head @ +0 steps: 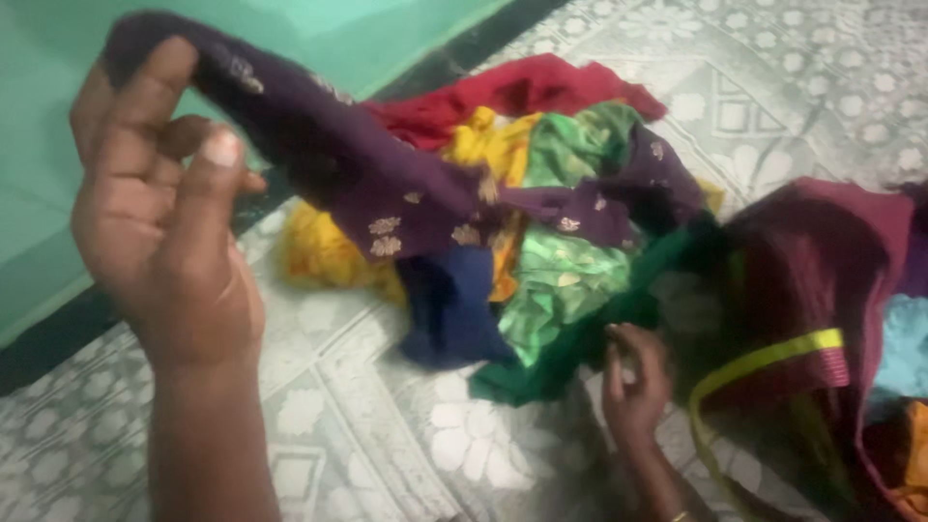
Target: The person removes various pieces of clothing from a red bag onto a bed, folds each piece by hand, and then returns the folded items to the bag.
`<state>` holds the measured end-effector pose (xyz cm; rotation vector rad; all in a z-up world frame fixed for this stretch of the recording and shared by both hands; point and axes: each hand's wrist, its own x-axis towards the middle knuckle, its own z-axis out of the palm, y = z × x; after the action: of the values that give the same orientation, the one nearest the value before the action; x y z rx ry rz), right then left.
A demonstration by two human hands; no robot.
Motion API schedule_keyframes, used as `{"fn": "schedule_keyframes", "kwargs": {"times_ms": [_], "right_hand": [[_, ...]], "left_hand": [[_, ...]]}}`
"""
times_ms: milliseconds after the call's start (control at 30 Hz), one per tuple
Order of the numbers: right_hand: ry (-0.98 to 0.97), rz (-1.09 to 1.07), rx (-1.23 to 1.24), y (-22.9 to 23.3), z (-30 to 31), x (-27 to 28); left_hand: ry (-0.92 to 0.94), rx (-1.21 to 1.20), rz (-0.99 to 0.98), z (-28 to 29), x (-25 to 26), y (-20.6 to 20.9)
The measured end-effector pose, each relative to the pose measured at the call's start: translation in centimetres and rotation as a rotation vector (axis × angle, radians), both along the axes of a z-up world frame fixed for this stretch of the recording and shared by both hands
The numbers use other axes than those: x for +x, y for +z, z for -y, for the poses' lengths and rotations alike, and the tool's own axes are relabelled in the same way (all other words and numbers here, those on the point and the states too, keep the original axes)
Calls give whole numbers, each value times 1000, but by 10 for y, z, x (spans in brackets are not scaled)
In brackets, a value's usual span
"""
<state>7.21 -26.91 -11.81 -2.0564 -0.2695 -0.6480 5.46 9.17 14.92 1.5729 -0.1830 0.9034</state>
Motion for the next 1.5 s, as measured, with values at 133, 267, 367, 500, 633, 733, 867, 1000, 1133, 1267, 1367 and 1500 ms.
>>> {"fn": "schedule_keyframes", "kwargs": {"times_ms": [133, 267, 367, 500, 633, 733, 867, 1000, 1133, 1267, 1367, 1500], "right_hand": [[40, 18, -48, 16, -8, -7], [43, 86, -208, 24, -17, -20], [33, 89, -291, 26, -16, -28], [-8, 122, -326, 20, -10, -47], [-38, 46, -333, 6, 7, -62], [-98, -60, -416, -4, 20, -73], [-292, -69, -531, -13, 18, -83], [-159, -67, -477, -21, 8, -96], [-232, -60, -530, -10, -17, -102], [-109, -59, -333, 2, -31, -114], [-118, -97, -326, 3, -39, -125], [-111, -217, -226, -5, -41, -132]], "left_hand": [[192, 106, 52, -10, -34, -1], [181, -30, 35, -11, -56, 10], [40, -34, 165, -15, -58, 11], [268, 136, 168, -18, -20, -11], [603, 358, 153, -38, 74, -36], [676, 361, 9, -54, 84, -86], [678, 302, -266, -47, 54, -145], [637, 304, -342, -55, 21, -208], [381, 201, -446, -44, 11, -254], [343, 215, -629, -19, 3, -272], [286, 184, -704, -5, 11, -273], [26, -153, -508, -8, 25, -288]]}}
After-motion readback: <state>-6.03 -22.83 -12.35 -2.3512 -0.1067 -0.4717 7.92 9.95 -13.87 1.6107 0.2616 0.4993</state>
